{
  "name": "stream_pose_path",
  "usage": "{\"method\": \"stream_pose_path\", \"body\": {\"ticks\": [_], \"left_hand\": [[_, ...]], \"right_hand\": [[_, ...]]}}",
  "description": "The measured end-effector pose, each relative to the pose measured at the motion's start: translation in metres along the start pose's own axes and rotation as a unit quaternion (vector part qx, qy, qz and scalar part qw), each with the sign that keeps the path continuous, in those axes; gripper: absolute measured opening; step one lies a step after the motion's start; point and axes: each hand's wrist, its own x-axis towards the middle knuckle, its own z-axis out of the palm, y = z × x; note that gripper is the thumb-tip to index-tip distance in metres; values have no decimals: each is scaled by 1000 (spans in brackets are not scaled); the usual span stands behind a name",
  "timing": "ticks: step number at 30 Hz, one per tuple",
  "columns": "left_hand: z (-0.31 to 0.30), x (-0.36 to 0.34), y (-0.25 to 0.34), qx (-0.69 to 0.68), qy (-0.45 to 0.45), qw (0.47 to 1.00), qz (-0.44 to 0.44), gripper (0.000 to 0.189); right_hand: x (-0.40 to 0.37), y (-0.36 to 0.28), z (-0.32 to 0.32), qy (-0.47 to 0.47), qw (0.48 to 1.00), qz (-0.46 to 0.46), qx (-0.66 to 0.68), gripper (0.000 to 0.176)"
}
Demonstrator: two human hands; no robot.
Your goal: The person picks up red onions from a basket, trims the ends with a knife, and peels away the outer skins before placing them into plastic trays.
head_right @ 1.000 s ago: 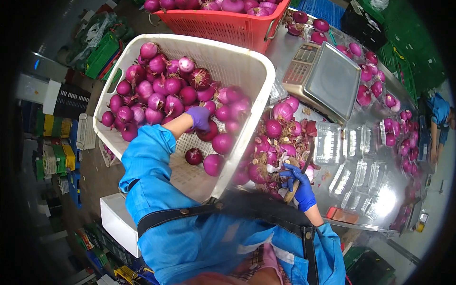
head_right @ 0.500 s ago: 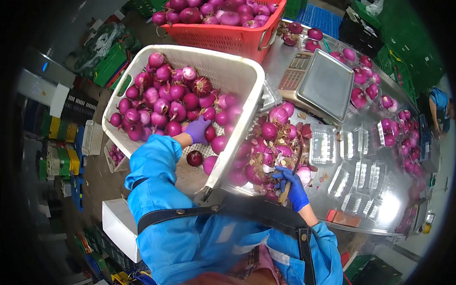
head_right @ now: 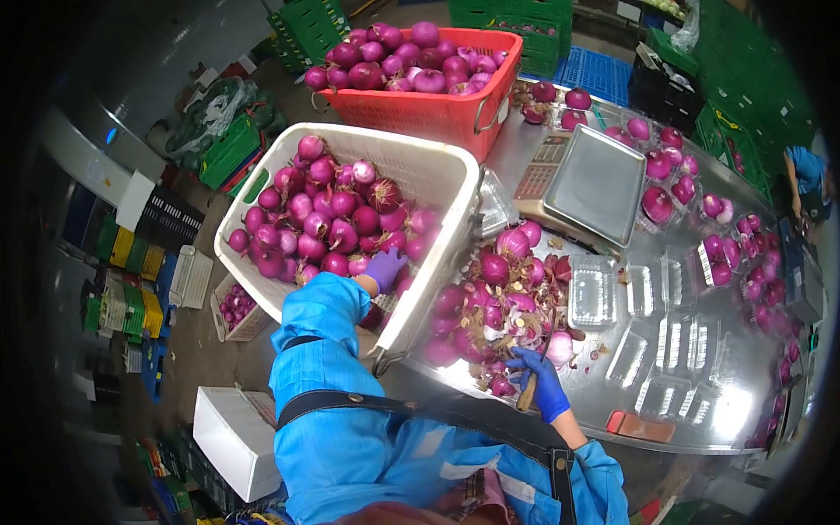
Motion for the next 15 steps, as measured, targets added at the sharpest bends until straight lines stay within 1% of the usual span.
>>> {"method": "stream_pose_path", "body": {"ticks": [2, 3, 4, 5, 6, 7, 8, 9, 10, 11, 12, 13, 14, 15], "left_hand": [[-23, -15, -1, -22, -13, 1000, -10, 89], [-19, -18, -16, -19, 67, 997, 35, 88], [-61, -40, -12, 10, 43, 999, 20, 91], [-91, -58, -11, -46, 15, 998, -48, 92], [-114, -81, -14, -107, 97, 987, -66, 91], [-137, -101, -18, -170, 158, 970, -75, 93], [-151, -118, -21, -249, 227, 939, -64, 91], [-168, -141, -14, -419, 245, 873, -50, 94], [-181, -160, 1, -416, 246, 874, -51, 94], [-190, -179, 19, -587, 258, 768, 2, 95], [-192, -192, 36, -734, 257, 627, 54, 96], [-187, -200, 57, -789, 247, 558, 73, 97], [-179, -206, 81, -839, 233, 484, 90, 98], [-160, -212, 100, -888, 180, 395, 152, 95]], "right_hand": [[-5, 4, -8, 2, 1000, 11, 8, 43], [-7, 4, -11, -2, 1000, 23, 13, 43], [-11, -4, -2, 24, 998, 40, 37, 43], [-11, -7, -4, 12, 999, 38, 13, 42], [-9, -11, -6, -1, 999, 32, -11, 42], [-8, -14, -7, -8, 999, 28, -43, 41], [-7, -20, -6, -20, 996, 17, -83, 40], [-7, -27, -4, -39, 995, 14, -88, 39], [-6, -34, 0, -59, 994, 10, -92, 38], [-4, -42, 3, -61, 994, 8, -90, 38], [-2, -50, 7, -85, 987, 13, -133, 36], [-1, -57, 10, -108, 978, 19, -176, 34], [1, -64, 16, -108, 978, 23, -174, 34], [4, -69, 23, -119, 947, -100, -280, 32]]}}
